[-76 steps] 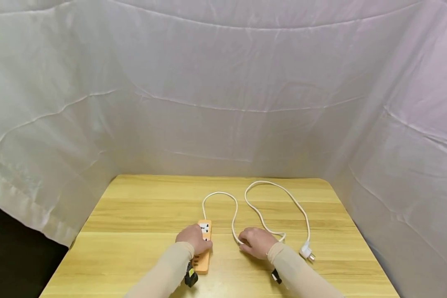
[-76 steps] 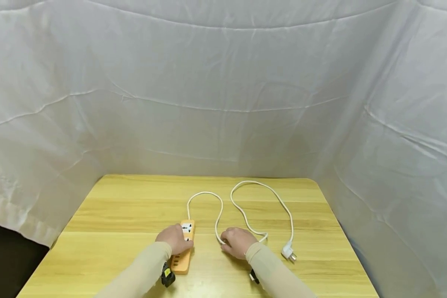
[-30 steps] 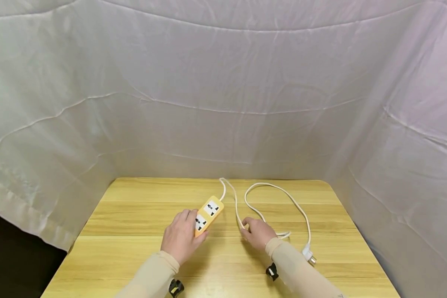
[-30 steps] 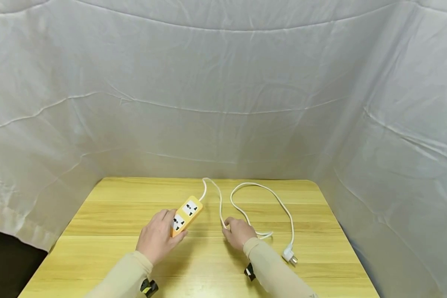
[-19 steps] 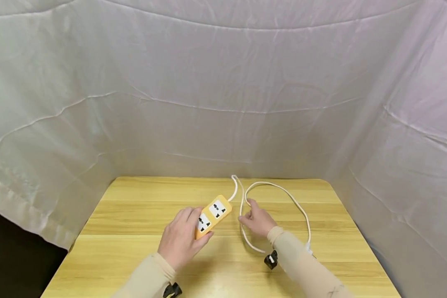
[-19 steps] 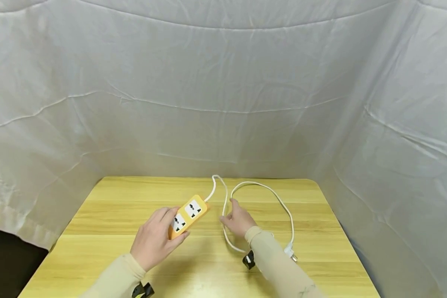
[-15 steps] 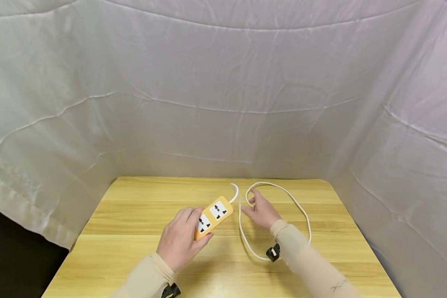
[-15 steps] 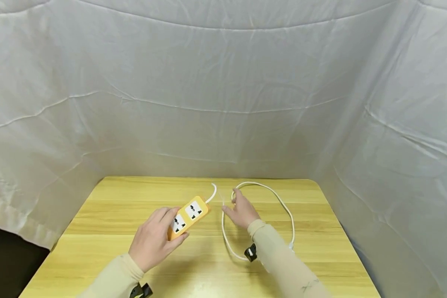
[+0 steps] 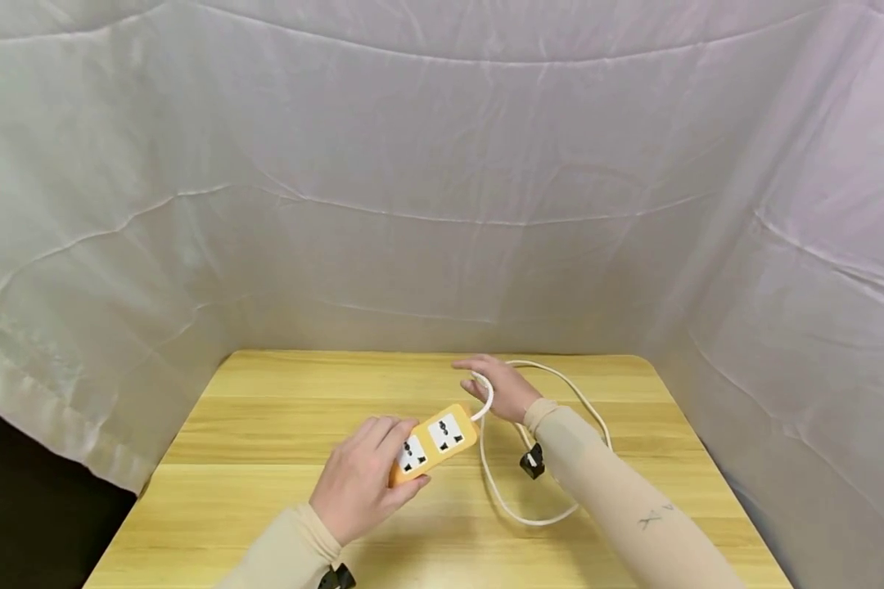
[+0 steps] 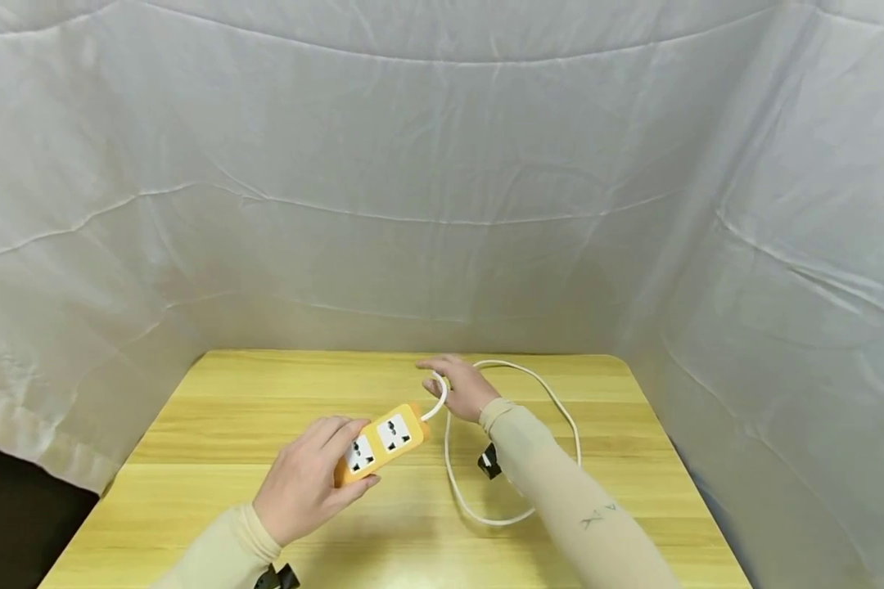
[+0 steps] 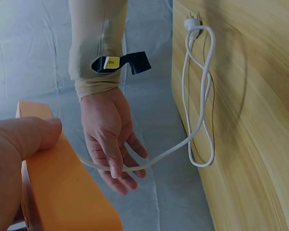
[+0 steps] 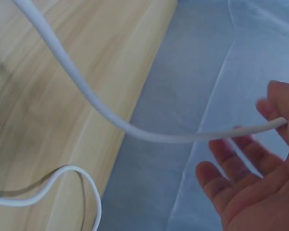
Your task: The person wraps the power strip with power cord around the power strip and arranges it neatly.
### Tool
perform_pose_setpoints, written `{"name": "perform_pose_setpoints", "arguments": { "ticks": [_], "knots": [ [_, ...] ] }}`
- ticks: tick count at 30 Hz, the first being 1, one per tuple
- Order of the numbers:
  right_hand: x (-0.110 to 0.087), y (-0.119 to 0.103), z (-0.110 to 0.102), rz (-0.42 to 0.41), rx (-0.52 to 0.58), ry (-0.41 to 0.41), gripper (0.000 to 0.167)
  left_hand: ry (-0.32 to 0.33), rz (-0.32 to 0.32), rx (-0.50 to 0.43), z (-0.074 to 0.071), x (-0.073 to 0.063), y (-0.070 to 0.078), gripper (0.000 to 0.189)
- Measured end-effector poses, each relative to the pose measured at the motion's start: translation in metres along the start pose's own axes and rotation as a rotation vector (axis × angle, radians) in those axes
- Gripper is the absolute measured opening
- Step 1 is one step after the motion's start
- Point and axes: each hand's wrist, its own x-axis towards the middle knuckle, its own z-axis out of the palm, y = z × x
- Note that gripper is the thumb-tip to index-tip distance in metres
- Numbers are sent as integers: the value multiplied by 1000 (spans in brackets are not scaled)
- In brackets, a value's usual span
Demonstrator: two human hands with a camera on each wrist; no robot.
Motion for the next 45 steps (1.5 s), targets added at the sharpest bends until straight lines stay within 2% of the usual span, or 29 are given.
{"name": "perform_pose_setpoints", "arguments": {
  "ticks": [2, 5, 10, 19, 25, 34, 40, 45],
  "knots": [
    [0, 4, 0, 4, 20, -14, 27, 3, 11, -9, 1, -1, 0, 64],
    [0, 9, -3, 43, 46, -27, 24, 5, 4, -29, 3, -3, -2, 64],
    [-2, 14, -21, 111, 44, -7, 22, -17, -76, -46, 7, -10, -12, 63],
    [-8, 14, -55, 179, 118, 88, 27, -18, -179, 56, 13, -15, -25, 63],
    [-19, 1, -64, 157, 223, 91, 27, -65, -257, 94, 16, -15, -30, 65],
    [-39, -27, -65, 143, 304, 105, 29, -71, -291, 129, 23, -12, -33, 69],
    [-50, -40, -61, 93, 361, 134, 26, -4, -374, 109, 27, -11, -33, 68],
    [-56, -47, -61, 75, 425, 160, 23, 61, -398, 115, 26, -11, -32, 65]
  ]
}}
